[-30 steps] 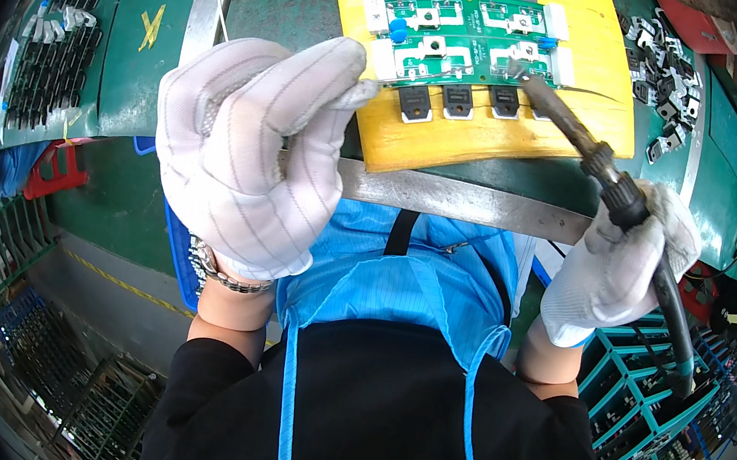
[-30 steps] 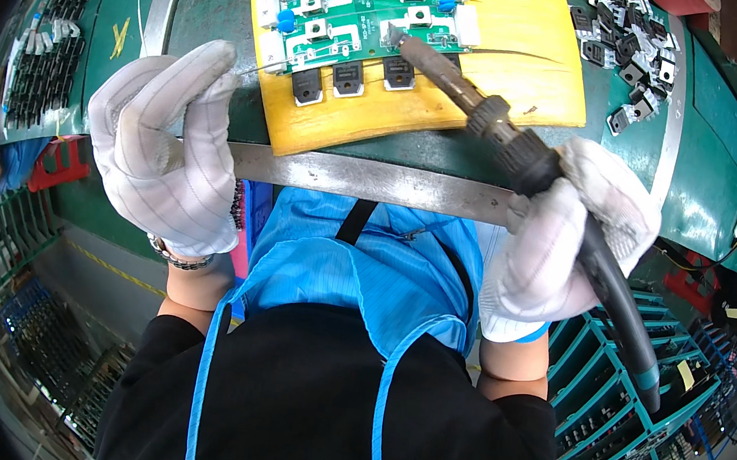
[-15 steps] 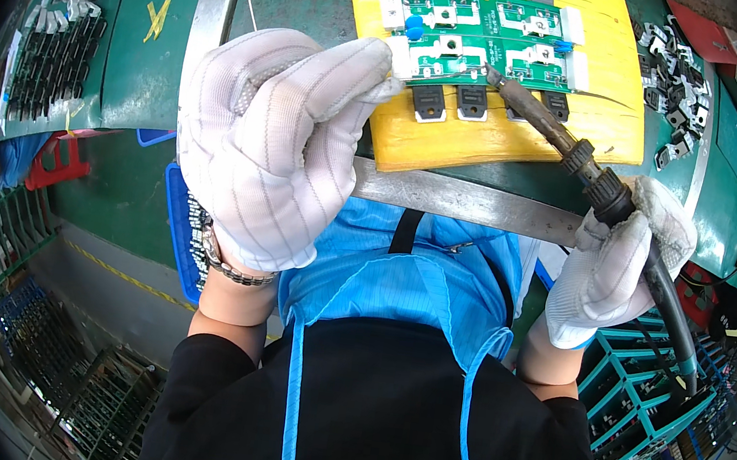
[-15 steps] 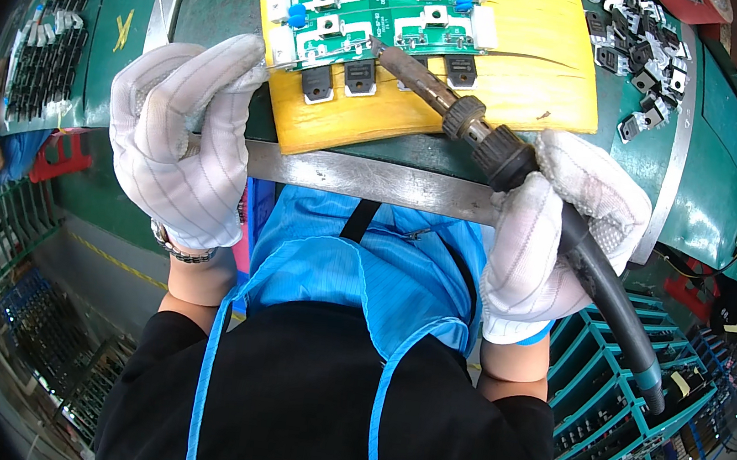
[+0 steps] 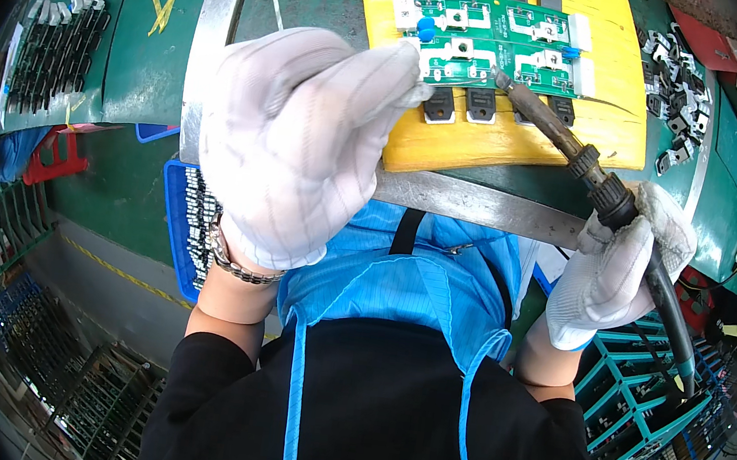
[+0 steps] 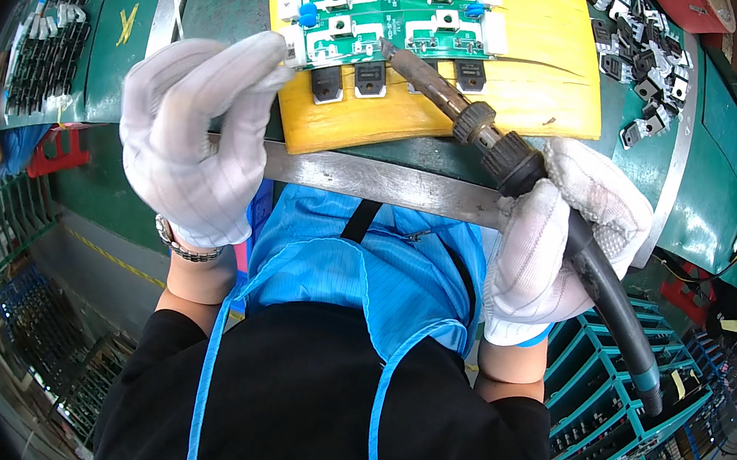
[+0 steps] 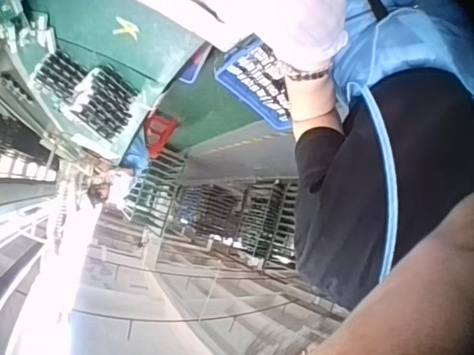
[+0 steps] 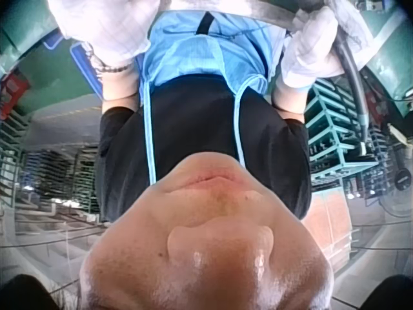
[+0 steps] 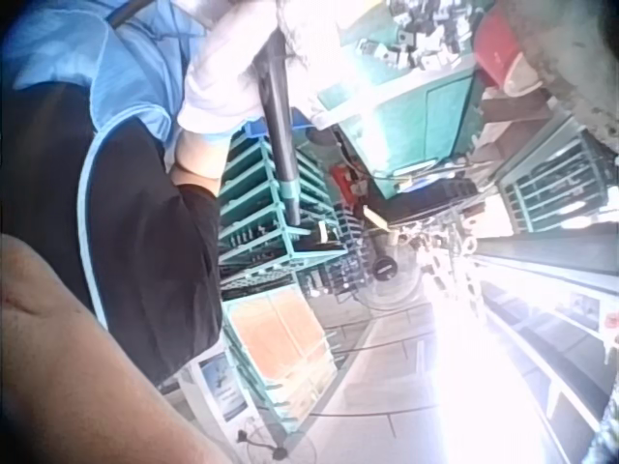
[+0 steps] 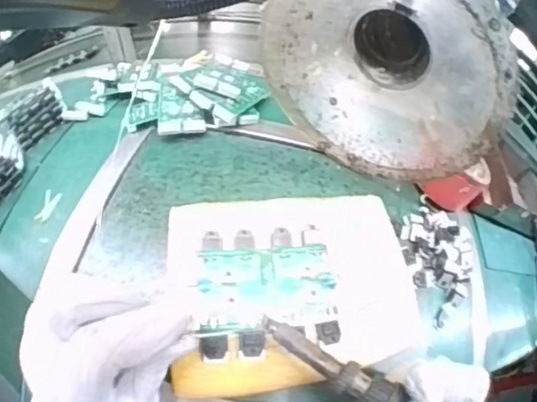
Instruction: The person solders electronic components onto a green circuit board using a soldering iron and soldering wire.
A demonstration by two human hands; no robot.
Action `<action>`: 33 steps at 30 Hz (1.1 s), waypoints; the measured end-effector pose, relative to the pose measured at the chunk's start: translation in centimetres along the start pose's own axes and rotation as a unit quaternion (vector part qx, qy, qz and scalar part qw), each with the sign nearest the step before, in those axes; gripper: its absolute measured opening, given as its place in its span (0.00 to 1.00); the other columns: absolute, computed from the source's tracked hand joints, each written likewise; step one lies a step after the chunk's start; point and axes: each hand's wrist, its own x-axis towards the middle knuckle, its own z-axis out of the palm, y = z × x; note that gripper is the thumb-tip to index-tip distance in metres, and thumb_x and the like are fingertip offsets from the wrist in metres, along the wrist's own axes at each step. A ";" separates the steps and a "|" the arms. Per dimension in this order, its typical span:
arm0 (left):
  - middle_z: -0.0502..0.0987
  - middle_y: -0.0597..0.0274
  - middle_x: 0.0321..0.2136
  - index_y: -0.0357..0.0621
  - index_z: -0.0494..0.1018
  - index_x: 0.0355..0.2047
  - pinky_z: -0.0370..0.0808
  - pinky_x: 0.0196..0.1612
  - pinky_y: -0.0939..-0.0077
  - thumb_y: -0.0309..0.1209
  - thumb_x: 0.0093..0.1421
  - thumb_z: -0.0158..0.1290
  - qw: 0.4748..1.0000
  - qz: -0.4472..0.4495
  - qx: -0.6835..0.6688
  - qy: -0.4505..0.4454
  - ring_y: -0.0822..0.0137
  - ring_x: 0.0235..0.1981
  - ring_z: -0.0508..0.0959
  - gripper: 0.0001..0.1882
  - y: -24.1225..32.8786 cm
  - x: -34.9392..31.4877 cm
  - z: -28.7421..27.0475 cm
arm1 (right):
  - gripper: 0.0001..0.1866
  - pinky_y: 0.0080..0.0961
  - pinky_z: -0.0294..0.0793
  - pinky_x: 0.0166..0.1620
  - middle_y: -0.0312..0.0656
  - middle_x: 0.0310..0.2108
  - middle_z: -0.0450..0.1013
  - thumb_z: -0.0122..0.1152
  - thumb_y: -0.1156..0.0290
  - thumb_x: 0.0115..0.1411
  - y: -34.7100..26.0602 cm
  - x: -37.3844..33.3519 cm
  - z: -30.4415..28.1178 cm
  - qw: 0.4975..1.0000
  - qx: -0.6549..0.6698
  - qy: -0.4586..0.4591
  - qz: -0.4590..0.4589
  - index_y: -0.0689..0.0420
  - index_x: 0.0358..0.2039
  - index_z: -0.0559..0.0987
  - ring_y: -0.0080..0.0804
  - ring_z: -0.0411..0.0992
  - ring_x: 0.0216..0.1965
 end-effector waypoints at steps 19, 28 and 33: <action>0.84 0.73 0.46 0.57 0.80 0.39 0.72 0.46 0.67 0.33 0.49 0.65 0.979 0.147 -0.058 -0.130 0.64 0.43 0.81 0.15 0.4 -0.2 -0.4 | 0.14 0.25 0.66 0.42 0.46 0.37 0.73 0.57 0.67 0.64 0.1 0.1 -0.6 1.000 -0.015 -0.010 -0.014 0.63 0.44 0.74 0.27 0.70 0.35; 0.84 0.74 0.43 0.57 0.80 0.39 0.73 0.43 0.68 0.31 0.49 0.66 0.983 0.145 -0.082 -0.082 0.66 0.41 0.80 0.15 -0.2 -0.2 0.0 | 0.13 0.32 0.71 0.54 0.47 0.43 0.74 0.59 0.65 0.62 0.7 -0.2 -1.2 1.000 0.025 -0.012 -0.009 0.62 0.41 0.75 0.33 0.73 0.45; 0.81 0.74 0.35 0.54 0.84 0.39 0.74 0.40 0.72 0.30 0.53 0.68 0.999 0.041 0.013 -0.030 0.68 0.34 0.75 0.12 0.0 0.1 -1.4 | 0.14 0.32 0.73 0.52 0.47 0.43 0.74 0.62 0.65 0.62 0.8 -0.3 -1.4 0.999 0.036 -0.039 0.002 0.61 0.41 0.75 0.32 0.74 0.43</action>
